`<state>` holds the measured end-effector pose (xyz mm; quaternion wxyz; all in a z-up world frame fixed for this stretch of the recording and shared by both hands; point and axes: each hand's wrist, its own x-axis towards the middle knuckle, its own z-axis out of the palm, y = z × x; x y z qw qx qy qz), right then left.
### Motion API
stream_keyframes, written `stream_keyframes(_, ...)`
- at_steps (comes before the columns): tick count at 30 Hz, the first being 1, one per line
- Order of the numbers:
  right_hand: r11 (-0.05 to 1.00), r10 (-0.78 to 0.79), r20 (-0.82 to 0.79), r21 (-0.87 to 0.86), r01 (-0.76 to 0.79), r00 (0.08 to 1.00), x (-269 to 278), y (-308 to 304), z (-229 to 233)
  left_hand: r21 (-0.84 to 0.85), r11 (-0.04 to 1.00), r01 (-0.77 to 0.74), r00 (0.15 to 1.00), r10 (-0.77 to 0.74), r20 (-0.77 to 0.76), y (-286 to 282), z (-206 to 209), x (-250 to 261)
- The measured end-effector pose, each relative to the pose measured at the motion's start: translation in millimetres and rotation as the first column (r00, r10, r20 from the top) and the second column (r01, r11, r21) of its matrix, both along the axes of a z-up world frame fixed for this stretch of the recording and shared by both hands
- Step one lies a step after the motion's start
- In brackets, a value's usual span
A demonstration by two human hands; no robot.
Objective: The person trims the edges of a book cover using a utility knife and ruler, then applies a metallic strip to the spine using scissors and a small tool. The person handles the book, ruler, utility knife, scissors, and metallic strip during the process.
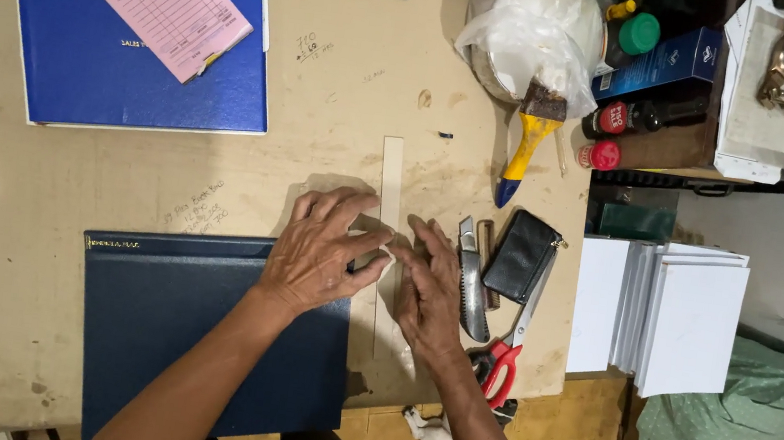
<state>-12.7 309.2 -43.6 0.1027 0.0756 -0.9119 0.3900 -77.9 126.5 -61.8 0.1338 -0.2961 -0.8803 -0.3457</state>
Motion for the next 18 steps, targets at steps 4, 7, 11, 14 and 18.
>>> stream_keyframes(4, 1.0, 0.011, 0.025, -0.002, -0.011, 1.0, 0, 1, -2, 0.013, 1.0, -0.008, 0.999, 0.007, 0.035, 1, 1, 0)
stream_keyframes(7, 0.999, 0.034, 0.017, 0.027, -0.035, 0.999, -2, 3, -5, 0.001, 1.0, -0.008, 0.999, 0.008, 0.039, 1, 1, 0)
stream_keyframes(11, 0.995, 0.048, -0.023, 0.092, -0.045, 0.999, -3, 7, -10, 0.001, 1.0, -0.004, 0.999, 0.004, 0.051, 1, 1, 0)
stream_keyframes(14, 0.991, 0.079, -0.051, 0.113, -0.073, 0.996, -2, 8, -7, -0.008, 1.0, 0.001, 0.998, -0.001, 0.064, 1, 2, 0)
stream_keyframes(18, 0.974, 0.145, -0.083, 0.187, -0.128, 0.986, 4, 12, -9, -0.014, 1.0, 0.014, 0.998, -0.013, 0.062, -1, 9, -1)
